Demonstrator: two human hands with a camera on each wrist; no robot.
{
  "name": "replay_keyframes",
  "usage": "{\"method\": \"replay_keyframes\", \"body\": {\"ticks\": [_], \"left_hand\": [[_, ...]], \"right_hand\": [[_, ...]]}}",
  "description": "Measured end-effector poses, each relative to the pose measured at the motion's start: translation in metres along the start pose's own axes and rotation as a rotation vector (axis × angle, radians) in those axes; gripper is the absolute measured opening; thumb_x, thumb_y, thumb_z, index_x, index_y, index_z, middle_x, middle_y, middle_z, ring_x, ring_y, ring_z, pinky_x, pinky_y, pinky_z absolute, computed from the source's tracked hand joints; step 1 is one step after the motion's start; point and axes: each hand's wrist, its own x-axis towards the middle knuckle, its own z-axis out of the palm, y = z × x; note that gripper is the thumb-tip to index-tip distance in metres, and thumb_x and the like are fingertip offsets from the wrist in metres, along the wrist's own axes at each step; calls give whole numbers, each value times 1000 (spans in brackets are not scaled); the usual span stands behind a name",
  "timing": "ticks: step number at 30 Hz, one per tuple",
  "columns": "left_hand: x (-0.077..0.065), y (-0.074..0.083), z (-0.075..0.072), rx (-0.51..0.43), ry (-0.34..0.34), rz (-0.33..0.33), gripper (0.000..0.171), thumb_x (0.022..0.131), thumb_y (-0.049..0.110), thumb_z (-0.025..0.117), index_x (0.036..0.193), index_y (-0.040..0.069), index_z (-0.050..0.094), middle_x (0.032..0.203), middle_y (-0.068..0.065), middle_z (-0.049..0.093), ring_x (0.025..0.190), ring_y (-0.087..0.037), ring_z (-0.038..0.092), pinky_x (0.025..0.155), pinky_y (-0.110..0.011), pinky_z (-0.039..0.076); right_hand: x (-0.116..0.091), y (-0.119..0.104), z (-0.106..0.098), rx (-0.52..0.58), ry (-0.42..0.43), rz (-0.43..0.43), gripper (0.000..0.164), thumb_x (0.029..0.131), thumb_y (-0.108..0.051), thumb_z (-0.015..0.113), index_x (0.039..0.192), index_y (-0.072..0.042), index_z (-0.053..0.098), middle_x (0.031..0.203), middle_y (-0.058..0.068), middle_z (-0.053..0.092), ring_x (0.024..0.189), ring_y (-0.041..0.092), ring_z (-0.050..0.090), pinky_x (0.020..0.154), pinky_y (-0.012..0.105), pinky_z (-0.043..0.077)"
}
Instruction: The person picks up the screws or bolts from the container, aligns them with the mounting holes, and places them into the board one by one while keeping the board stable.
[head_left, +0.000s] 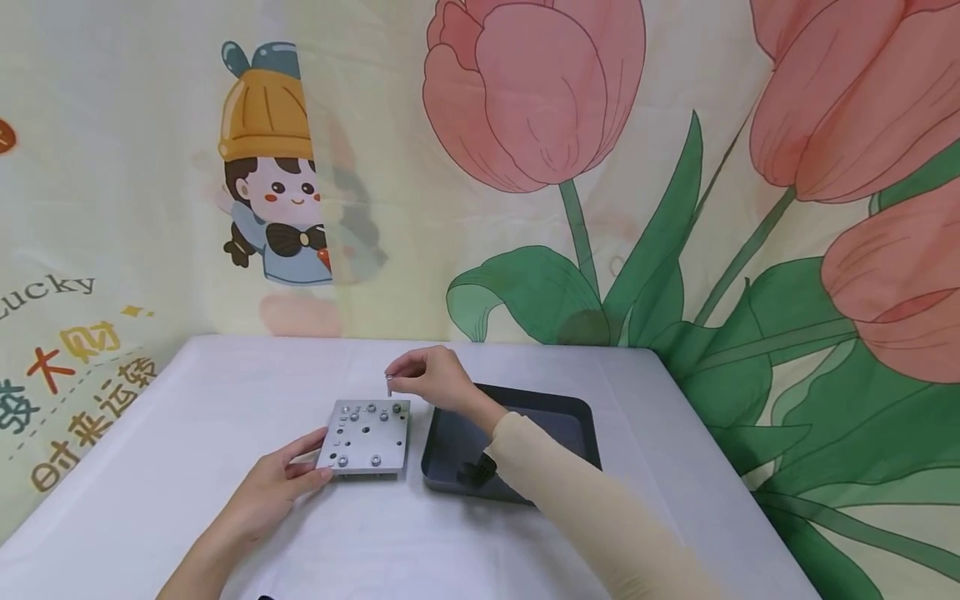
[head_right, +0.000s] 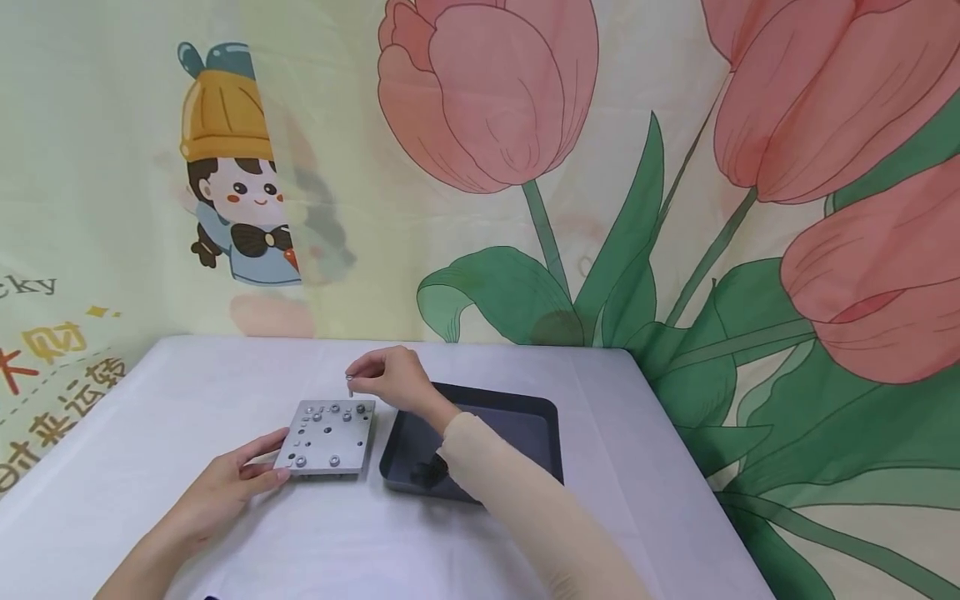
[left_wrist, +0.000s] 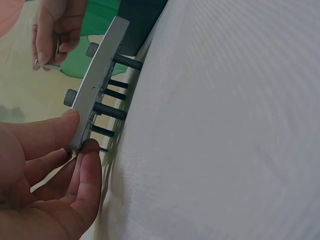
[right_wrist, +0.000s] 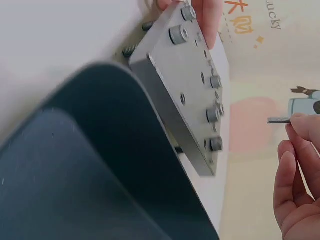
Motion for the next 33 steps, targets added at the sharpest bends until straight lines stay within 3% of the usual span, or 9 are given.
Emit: {"method": "replay_keyframes", "body": {"ticks": [5,13,23,33], "left_hand": [[2,0,0,0,-5,1,79,97,30,80,165,19,41,160,-18,50,130,-27,61,92,-33,53],[1,-3,-1,10,-10,-22,81,97,35,79,166,21,38,163,-19,47,137,-35,58,95,-48,55],[-2,-4,-4,-3,-5,-11,80,97,33,80,166,20,40,147,-18,64,132,-30,62,89,-41,54],[2,-4,-3,-45,-29,-4,80,98,30,80,166,18,39,148,-17,63,124,-21,65,91,-37,50]], "right_hand": [[3,-1,15,0,3,3,13,94,-18,84,107,-18,83,87,-11,76,82,5,69,76,22,51],[7,-3,38,-25,6,26,9,94,-19,84,102,-21,81,84,-15,74,80,2,67,73,21,50],[11,-14,61,-43,-56,47,13,95,-14,83,107,-17,80,87,-14,74,78,0,64,69,18,51],[14,-17,72,-77,-82,38,13,96,-14,82,108,-20,80,90,-13,76,78,-2,64,68,17,52]]}}
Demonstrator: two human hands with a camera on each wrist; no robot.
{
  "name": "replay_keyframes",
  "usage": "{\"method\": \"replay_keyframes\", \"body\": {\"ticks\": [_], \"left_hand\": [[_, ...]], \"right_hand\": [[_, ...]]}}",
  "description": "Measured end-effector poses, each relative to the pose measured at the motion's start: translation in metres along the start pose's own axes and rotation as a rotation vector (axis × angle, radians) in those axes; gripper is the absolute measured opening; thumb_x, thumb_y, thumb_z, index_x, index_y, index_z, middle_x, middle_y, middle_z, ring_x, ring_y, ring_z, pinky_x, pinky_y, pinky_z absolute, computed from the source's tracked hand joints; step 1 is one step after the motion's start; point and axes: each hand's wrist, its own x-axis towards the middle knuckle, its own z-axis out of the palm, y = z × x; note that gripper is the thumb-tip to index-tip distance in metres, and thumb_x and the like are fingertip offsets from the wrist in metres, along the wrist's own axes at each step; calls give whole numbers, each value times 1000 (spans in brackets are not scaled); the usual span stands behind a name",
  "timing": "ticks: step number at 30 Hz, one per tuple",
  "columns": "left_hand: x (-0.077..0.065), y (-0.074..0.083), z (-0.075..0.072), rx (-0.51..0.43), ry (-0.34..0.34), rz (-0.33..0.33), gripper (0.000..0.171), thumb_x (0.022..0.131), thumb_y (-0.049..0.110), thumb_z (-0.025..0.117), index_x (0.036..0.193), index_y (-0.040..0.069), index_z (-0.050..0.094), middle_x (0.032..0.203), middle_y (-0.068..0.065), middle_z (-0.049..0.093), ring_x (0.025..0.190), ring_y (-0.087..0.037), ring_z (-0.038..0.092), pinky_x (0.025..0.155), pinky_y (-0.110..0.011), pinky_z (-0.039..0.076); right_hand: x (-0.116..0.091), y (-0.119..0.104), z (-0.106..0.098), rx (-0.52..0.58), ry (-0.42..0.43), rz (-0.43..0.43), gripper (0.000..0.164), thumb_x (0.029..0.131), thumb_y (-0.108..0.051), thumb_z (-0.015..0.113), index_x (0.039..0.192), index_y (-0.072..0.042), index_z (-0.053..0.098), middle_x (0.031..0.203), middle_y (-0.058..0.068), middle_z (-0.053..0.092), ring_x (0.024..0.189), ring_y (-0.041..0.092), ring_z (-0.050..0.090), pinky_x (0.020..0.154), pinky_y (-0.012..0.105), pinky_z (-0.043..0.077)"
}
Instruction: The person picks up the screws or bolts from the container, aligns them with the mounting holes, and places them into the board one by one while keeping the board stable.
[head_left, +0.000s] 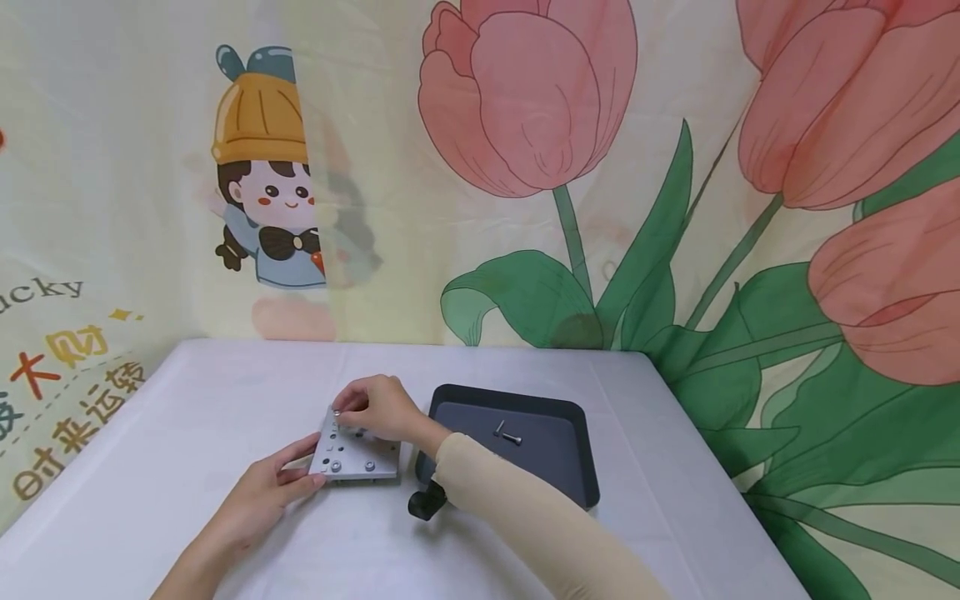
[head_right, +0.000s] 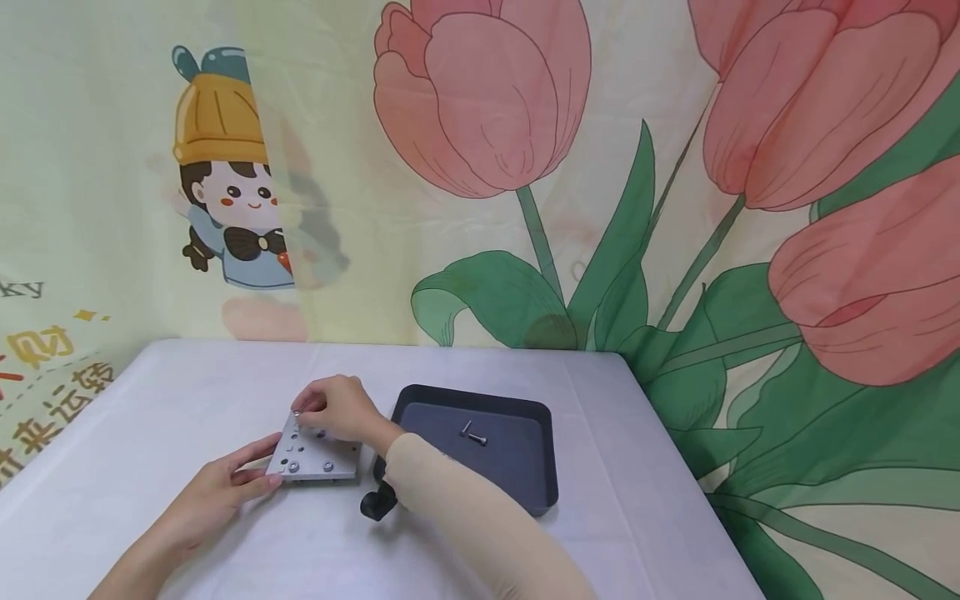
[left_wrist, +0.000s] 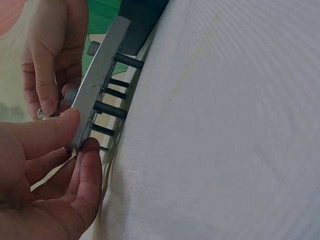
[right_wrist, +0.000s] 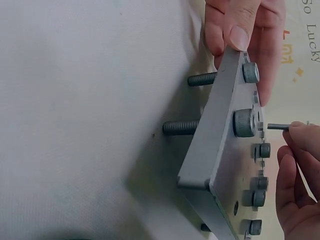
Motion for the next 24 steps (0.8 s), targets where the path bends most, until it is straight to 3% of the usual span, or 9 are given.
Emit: {"method": "replay_keyframes", "body": {"ticks": [5,13,24], "left_hand": [[-1,-1,-1,-9,-3,-2,81,97,31,80,166,18,40,151,-18,60,125,-21,65,92,-35,51],[-1,-1,-1,-12,-3,7,80,98,30,79,166,18,40,141,-16,68,123,-20,65,89,-36,50],[0,-4,-1,8,7,34,78,99,26,78,166,14,39,157,-22,53,130,-28,64,92,-39,55]], "right_hand": [[1,-1,5,-35,-17,-25,12,96,-13,82,106,-19,80,92,-10,78,79,-3,63,73,15,50],[-2,-3,10,-62,-38,-39,12,96,-14,81,106,-19,80,89,-16,75,81,-4,63,83,14,49],[-3,3,11,-98,-68,-54,13,95,-9,81,106,-17,81,90,-13,77,81,-7,63,83,11,49]]}}
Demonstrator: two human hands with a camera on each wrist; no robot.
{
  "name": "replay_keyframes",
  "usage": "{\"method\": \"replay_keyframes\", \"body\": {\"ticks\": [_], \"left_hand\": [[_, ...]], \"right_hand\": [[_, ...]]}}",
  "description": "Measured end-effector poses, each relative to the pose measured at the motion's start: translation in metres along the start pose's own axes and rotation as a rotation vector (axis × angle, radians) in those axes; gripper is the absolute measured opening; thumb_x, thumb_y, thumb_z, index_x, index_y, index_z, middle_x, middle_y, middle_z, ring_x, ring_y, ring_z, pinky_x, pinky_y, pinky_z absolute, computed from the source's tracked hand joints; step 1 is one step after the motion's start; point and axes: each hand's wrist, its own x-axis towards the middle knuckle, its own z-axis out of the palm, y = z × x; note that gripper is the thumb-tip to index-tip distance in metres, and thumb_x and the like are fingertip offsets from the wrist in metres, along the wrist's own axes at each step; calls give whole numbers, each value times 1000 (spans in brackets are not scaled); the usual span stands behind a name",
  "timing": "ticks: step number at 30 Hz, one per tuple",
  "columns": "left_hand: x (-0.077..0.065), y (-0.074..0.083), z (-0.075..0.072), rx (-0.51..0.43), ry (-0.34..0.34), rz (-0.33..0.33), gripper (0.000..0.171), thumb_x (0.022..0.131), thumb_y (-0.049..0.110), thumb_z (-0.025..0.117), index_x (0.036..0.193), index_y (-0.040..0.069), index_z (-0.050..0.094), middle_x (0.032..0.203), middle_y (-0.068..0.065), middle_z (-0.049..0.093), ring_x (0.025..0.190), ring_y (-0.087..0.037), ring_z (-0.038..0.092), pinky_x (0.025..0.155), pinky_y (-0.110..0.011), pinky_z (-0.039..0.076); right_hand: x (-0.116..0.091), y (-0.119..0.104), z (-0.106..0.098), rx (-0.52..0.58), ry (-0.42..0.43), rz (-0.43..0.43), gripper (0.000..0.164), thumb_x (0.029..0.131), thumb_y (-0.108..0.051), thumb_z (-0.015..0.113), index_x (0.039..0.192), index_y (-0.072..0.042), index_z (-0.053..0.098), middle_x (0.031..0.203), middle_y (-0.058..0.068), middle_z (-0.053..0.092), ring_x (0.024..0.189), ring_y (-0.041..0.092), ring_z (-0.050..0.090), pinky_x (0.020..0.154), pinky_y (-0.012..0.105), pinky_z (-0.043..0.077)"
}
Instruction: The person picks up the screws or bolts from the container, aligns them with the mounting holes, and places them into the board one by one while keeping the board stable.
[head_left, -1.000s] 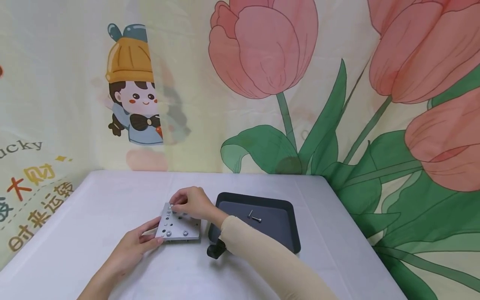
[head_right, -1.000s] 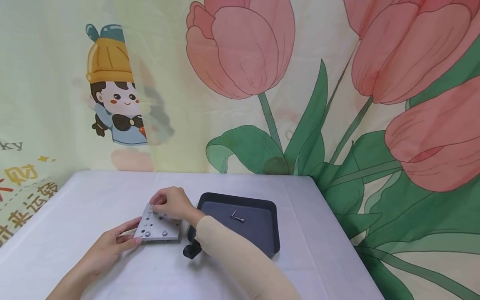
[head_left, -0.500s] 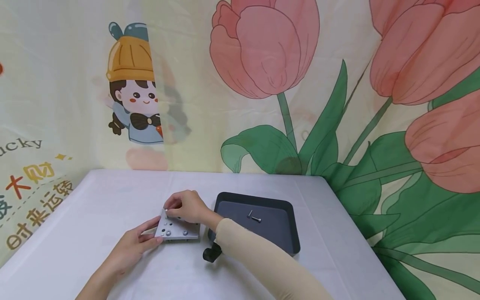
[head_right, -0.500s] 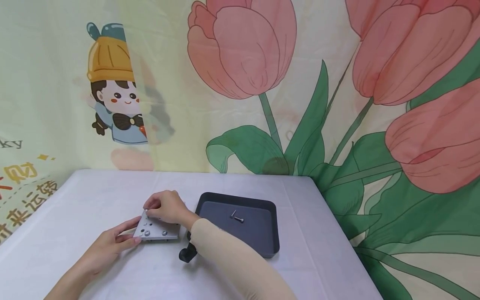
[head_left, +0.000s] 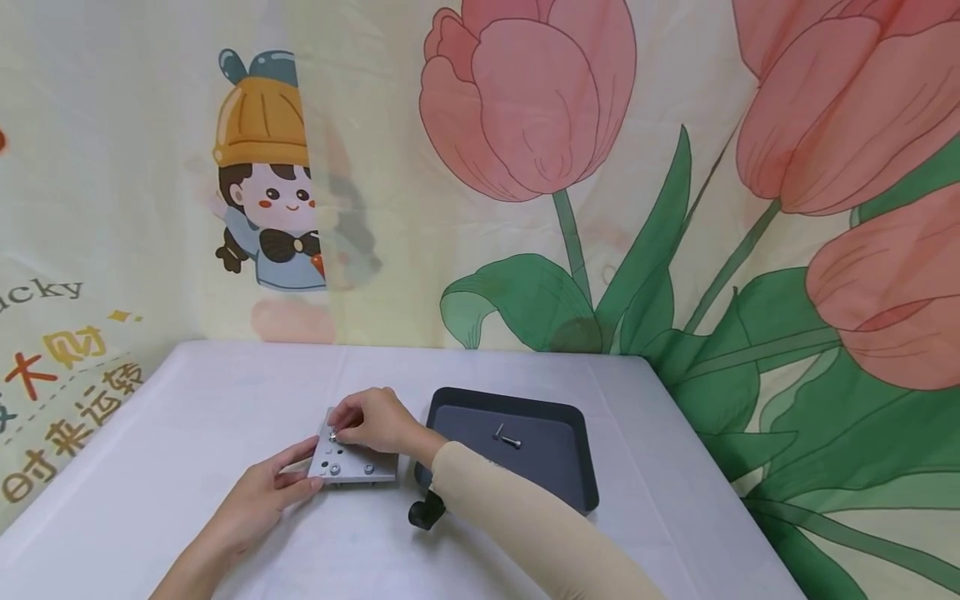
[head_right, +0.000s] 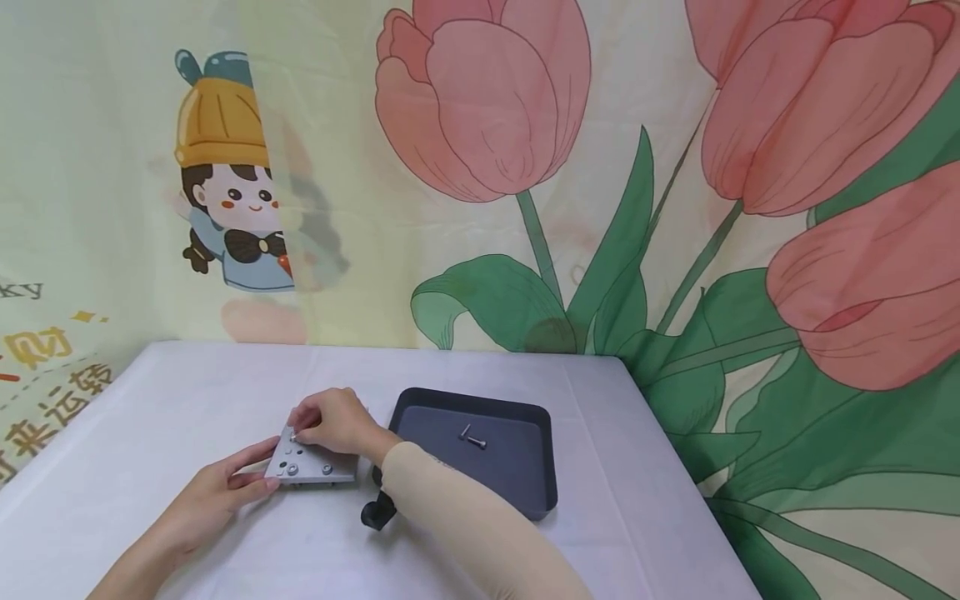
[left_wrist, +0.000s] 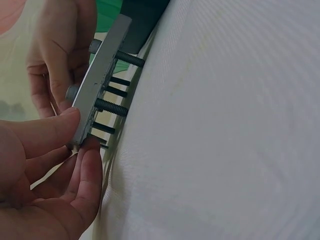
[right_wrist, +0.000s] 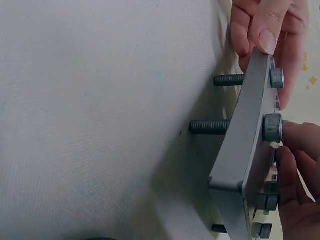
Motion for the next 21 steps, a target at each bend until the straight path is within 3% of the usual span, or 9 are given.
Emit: {"method": "replay_keyframes", "body": {"ticks": [5,9,16,21], "left_hand": [[0,1,0,-4,-6,-11,78,99,26,78,165,14,39,159,-23,50,133,-31,62,94,-41,56],[0,2,2,-11,-9,-7,77,99,26,78,165,16,40,160,-22,50,133,-31,63,96,-41,56],[1,3,2,34,17,-42,79,98,31,79,166,21,40,151,-17,60,132,-29,62,91,-43,53],[1,2,3,36,17,-26,79,98,29,79,166,20,39,160,-19,51,132,-30,62,90,-40,53]], "right_hand": [[-1,0,-3,-3,-20,1,17,95,-7,81,109,-16,81,89,-16,75,82,-7,63,82,11,49],[-6,-3,-19,-5,-34,-15,20,96,-8,79,115,-14,81,91,-15,75,83,-5,64,80,12,51],[-28,1,-76,-18,-23,-104,23,97,-8,77,120,-12,79,105,-3,79,87,-3,67,83,15,54],[-55,19,-117,-31,11,-102,22,97,-6,76,118,-12,79,110,6,79,91,3,70,85,20,57]]}}
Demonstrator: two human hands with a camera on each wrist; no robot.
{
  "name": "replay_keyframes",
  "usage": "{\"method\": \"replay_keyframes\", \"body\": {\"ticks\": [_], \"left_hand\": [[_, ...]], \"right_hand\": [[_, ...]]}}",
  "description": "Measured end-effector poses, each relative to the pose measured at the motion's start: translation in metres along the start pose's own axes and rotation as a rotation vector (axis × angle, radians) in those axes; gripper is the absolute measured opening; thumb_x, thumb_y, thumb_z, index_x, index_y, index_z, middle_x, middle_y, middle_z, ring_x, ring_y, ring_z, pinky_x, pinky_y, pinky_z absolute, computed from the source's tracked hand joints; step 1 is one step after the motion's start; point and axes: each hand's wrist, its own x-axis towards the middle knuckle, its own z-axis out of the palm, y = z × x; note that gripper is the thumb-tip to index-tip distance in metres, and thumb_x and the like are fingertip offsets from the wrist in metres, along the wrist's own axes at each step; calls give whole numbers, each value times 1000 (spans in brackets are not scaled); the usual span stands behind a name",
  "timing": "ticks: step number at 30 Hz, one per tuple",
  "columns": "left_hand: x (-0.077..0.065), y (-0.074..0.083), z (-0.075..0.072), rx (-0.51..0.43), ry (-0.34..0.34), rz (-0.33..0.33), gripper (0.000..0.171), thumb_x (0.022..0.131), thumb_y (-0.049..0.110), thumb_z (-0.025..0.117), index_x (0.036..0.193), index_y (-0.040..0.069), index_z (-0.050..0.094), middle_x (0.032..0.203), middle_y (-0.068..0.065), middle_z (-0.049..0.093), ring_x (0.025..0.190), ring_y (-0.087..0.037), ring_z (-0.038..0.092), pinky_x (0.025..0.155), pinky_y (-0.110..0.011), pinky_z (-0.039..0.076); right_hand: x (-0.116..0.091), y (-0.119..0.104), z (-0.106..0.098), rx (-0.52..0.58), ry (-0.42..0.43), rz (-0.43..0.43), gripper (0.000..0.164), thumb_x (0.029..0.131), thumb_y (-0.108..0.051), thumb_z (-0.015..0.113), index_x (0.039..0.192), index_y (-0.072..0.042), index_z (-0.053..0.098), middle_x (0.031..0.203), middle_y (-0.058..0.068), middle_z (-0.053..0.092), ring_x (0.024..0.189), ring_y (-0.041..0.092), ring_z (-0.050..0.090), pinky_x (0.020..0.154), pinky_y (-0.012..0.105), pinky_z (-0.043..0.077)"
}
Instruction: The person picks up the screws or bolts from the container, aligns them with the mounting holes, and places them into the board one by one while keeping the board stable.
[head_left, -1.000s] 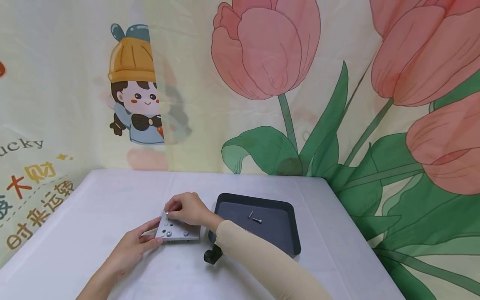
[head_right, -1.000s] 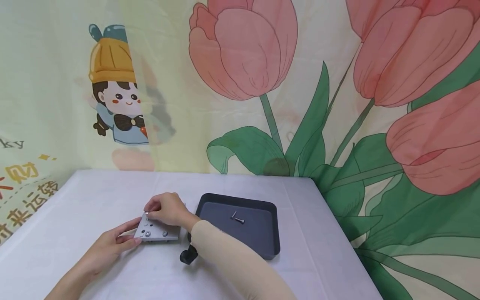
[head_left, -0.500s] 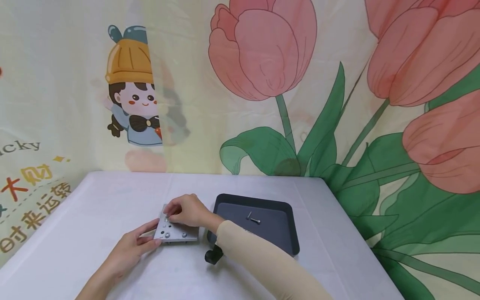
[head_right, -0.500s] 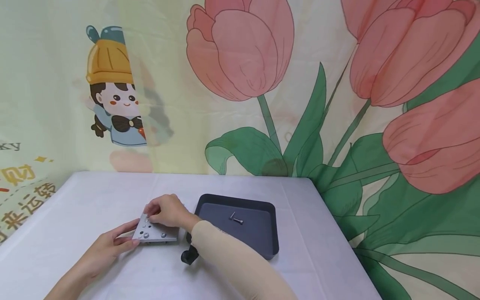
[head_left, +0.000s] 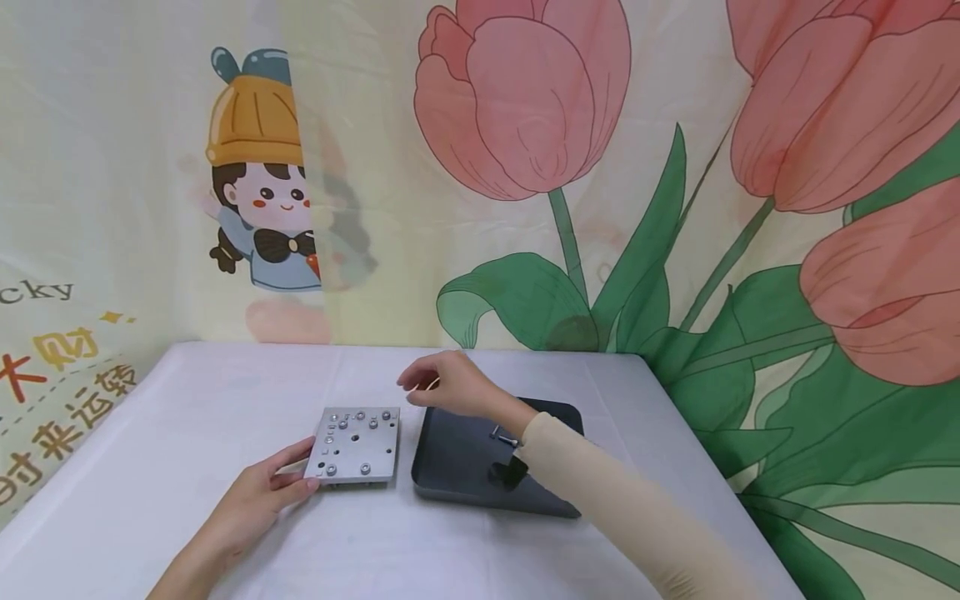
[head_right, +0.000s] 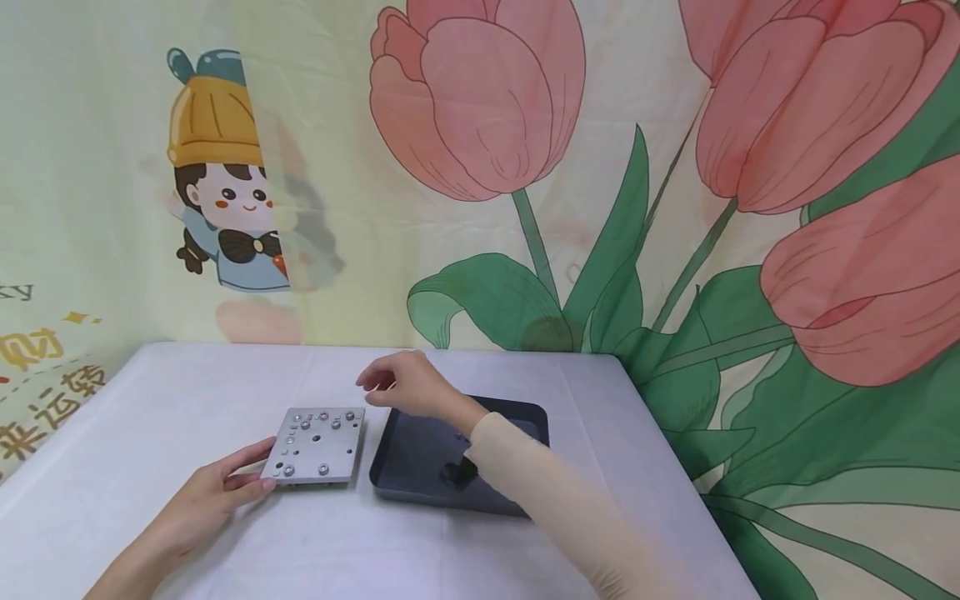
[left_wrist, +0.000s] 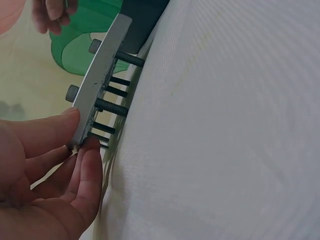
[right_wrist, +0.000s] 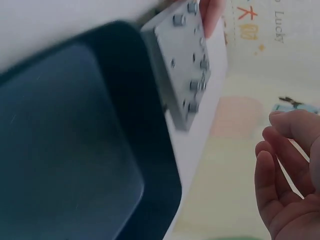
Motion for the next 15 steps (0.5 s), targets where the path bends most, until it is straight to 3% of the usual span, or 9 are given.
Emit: {"method": "replay_keyframes", "body": {"ticks": [8,15], "left_hand": [[3,-3,-1,14,-2,5,80,98,30,79,166,20,38,161,-18,49,133,-30,61,89,-40,54],[3,-1,-1,18,-6,-14,81,98,33,79,167,22,38,159,-17,53,131,-29,61,85,-38,52]], "right_hand": [[-46,38,-42,-94,0,73,23,97,-8,78,119,-10,79,111,5,79,96,11,72,86,25,58],[-78,69,-54,-202,-21,123,23,96,-11,80,119,-7,79,108,3,79,94,11,72,85,28,59]]}}
